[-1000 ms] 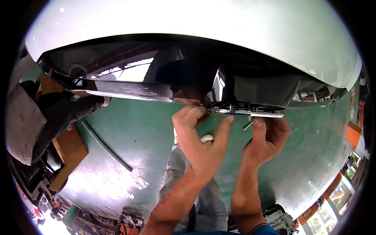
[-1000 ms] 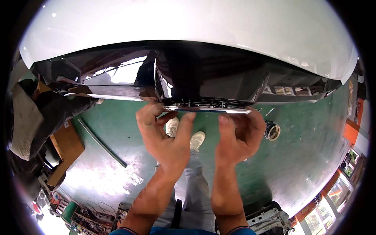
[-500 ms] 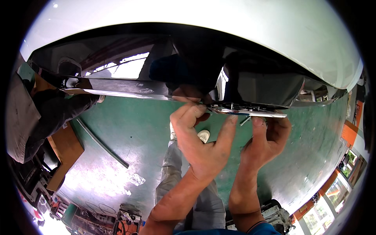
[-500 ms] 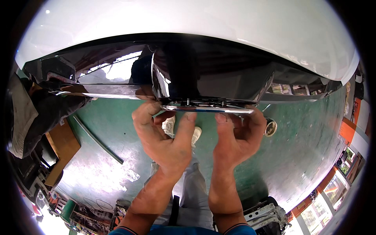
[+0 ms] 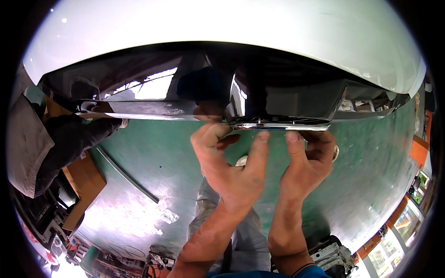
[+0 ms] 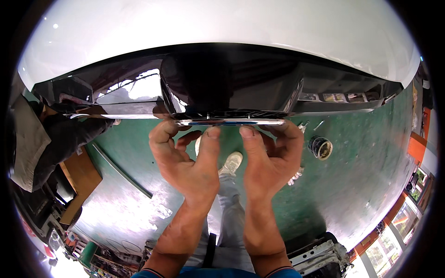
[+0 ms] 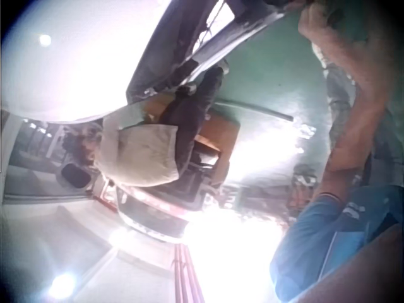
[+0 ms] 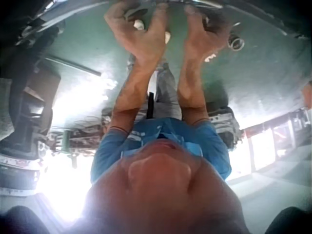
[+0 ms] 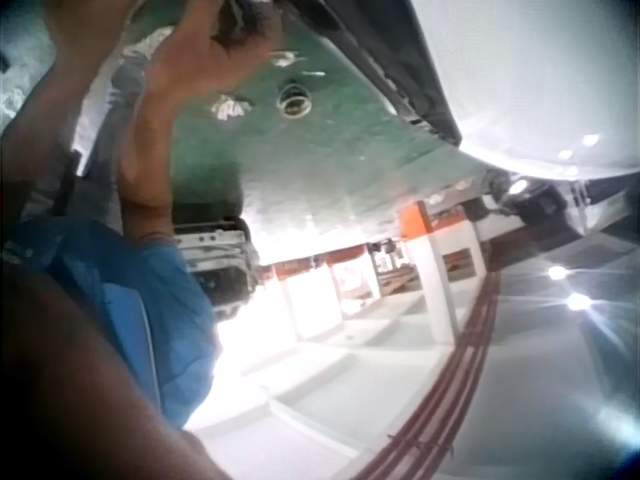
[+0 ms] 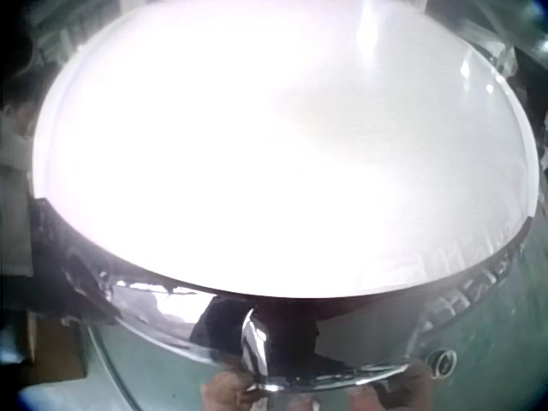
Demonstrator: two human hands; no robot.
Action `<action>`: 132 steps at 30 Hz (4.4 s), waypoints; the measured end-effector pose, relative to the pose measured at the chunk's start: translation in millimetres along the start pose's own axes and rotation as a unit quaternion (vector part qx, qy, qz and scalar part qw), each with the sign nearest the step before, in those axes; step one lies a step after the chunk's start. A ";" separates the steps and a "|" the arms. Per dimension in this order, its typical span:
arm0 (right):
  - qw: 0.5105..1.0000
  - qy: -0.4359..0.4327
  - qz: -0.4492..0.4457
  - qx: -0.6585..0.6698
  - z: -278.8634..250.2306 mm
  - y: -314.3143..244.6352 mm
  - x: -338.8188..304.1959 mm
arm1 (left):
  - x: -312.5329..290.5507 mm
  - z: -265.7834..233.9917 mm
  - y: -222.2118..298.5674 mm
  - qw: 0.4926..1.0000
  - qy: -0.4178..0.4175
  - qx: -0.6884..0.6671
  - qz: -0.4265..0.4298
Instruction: The person closes the hood of a white car and then installs a chrome emblem onto the front grille. They unpack the emblem from a box, test its fit, use a screwdriver to adjust the grille area, and finally secure the emblem in place.
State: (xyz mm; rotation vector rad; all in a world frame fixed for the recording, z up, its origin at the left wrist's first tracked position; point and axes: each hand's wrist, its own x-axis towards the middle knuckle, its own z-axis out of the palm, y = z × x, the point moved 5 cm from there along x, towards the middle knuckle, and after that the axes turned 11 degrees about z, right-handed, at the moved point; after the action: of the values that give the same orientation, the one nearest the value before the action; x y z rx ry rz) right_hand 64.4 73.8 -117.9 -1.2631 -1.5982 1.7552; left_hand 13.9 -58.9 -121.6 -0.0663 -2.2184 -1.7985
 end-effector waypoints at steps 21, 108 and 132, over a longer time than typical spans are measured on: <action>0.982 -0.054 -0.181 0.023 -1.0 14.3 11.9 | 0.8 -5.3 -4.9 0.999 -0.004 -0.039 0.011; 0.955 -0.211 -0.045 0.205 -34.0 43.0 2.3 | -33.6 -30.6 -16.4 0.985 -0.055 -0.134 -0.093; 0.885 -0.216 0.397 -0.108 -182.3 320.7 -108.0 | -196.9 -162.0 -113.5 0.905 -0.278 0.063 -0.316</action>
State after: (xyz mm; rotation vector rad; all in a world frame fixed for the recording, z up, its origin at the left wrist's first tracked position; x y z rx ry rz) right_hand 348.4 9.3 -368.9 -1.9319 -1.6592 2.5495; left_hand 209.4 -212.5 -248.6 0.2246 -3.0204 -2.1425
